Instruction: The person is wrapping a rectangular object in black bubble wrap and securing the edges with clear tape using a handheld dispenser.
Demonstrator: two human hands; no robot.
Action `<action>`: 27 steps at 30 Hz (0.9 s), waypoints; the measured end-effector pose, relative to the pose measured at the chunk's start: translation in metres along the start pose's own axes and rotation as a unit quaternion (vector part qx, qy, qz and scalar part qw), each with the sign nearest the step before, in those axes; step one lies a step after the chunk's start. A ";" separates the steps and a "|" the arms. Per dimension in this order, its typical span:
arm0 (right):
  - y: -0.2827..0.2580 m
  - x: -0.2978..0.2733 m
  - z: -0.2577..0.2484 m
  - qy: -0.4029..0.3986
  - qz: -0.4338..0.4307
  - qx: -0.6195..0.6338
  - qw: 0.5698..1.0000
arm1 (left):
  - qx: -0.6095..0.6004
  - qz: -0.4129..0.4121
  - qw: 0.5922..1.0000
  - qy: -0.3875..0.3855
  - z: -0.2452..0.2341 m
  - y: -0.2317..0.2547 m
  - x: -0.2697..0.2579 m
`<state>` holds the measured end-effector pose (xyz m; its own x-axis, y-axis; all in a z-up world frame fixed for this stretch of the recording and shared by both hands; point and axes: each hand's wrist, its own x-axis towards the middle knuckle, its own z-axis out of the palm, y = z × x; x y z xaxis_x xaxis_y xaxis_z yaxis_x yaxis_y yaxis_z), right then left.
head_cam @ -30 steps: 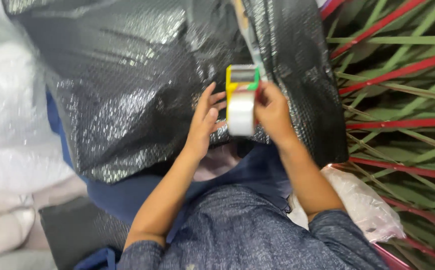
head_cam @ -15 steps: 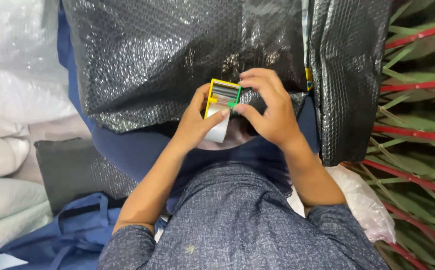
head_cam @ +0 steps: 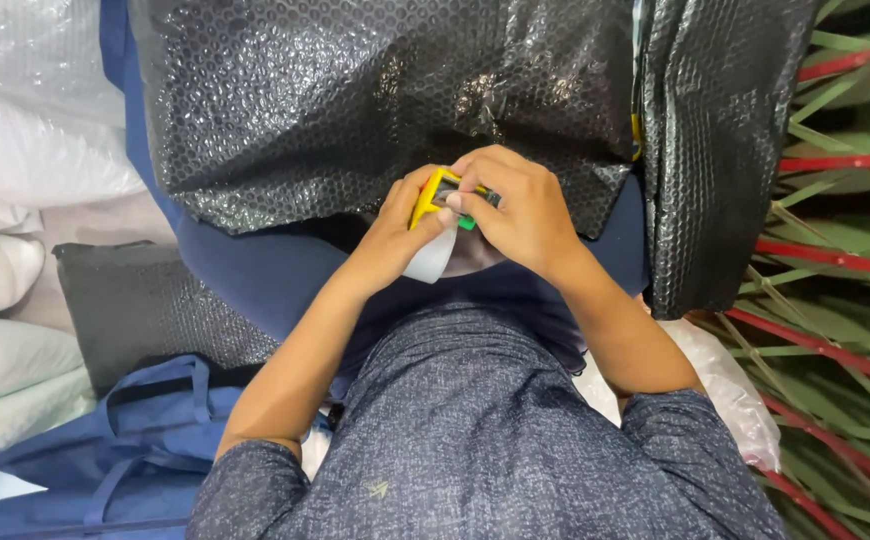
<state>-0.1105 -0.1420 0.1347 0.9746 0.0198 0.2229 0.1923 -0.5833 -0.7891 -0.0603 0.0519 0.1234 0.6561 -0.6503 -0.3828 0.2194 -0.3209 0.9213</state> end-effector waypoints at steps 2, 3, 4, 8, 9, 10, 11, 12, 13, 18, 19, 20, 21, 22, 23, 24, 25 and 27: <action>0.001 -0.002 0.003 -0.007 0.030 0.012 0.999 | -0.014 -0.007 1.000 0.003 0.002 -0.010 0.002; 0.002 -0.003 0.004 -0.013 0.058 0.024 0.998 | -0.026 -0.013 1.000 0.005 0.004 -0.014 0.002; 0.004 -0.004 0.005 -0.014 0.060 0.024 0.998 | -0.027 -0.014 1.000 0.005 0.006 -0.019 0.003; 0.010 -0.007 0.006 -0.029 0.141 0.047 0.988 | -0.065 -0.032 0.997 0.004 0.011 -0.026 0.003; 0.010 -0.008 0.006 -0.031 0.163 0.057 0.985 | -0.073 -0.039 0.997 0.003 0.012 -0.025 0.002; 0.010 -0.007 0.005 -0.031 0.164 0.057 0.984 | -0.074 -0.040 0.996 0.003 0.014 -0.027 0.001; 0.009 -0.006 0.004 -0.040 0.190 0.065 0.979 | -0.079 -0.043 0.996 -0.001 0.015 -0.029 0.001; 0.008 -0.005 0.002 -0.049 0.215 0.074 0.973 | -0.085 -0.046 0.995 -0.004 0.015 -0.030 0.001; 0.012 -0.006 0.004 -0.050 0.215 0.074 0.973 | -0.085 -0.046 0.995 -0.003 0.015 -0.028 0.000; 0.027 -0.009 0.009 -0.059 0.252 0.112 0.959 | -0.100 -0.067 0.993 -0.015 0.013 -0.029 -0.001; 0.029 -0.009 0.009 -0.058 0.252 0.111 0.960 | -0.100 -0.066 0.993 -0.016 0.013 -0.027 -0.001; 0.029 -0.009 0.010 -0.057 0.260 0.120 0.956 | -0.099 -0.073 0.992 -0.017 0.013 -0.025 -0.002; 0.030 -0.010 0.011 -0.055 0.269 0.128 0.953 | -0.098 -0.080 0.992 -0.019 0.013 -0.024 -0.003; 0.031 -0.012 0.013 -0.055 0.269 0.129 0.953 | -0.097 -0.080 0.992 -0.019 0.012 -0.025 -0.002; 0.032 -0.013 0.014 -0.051 0.278 0.138 0.949 | -0.100 -0.081 0.991 -0.021 0.012 -0.026 -0.002; 0.033 -0.015 0.015 -0.047 0.288 0.147 0.945 | -0.104 -0.081 0.991 -0.023 0.011 -0.027 -0.002; 0.036 -0.017 0.018 -0.046 0.288 0.147 0.945 | -0.103 -0.081 0.991 -0.024 0.011 -0.026 -0.002; 0.044 -0.021 0.024 -0.009 0.336 0.242 0.910 | -0.095 -0.090 0.991 -0.029 0.010 -0.022 -0.001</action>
<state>-0.1197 -0.1486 0.0816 0.8914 -0.1930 -0.4100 -0.4251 -0.0429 -0.9041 -0.0732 0.0529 0.1033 0.5520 -0.6350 -0.5404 0.4654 -0.3031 0.8316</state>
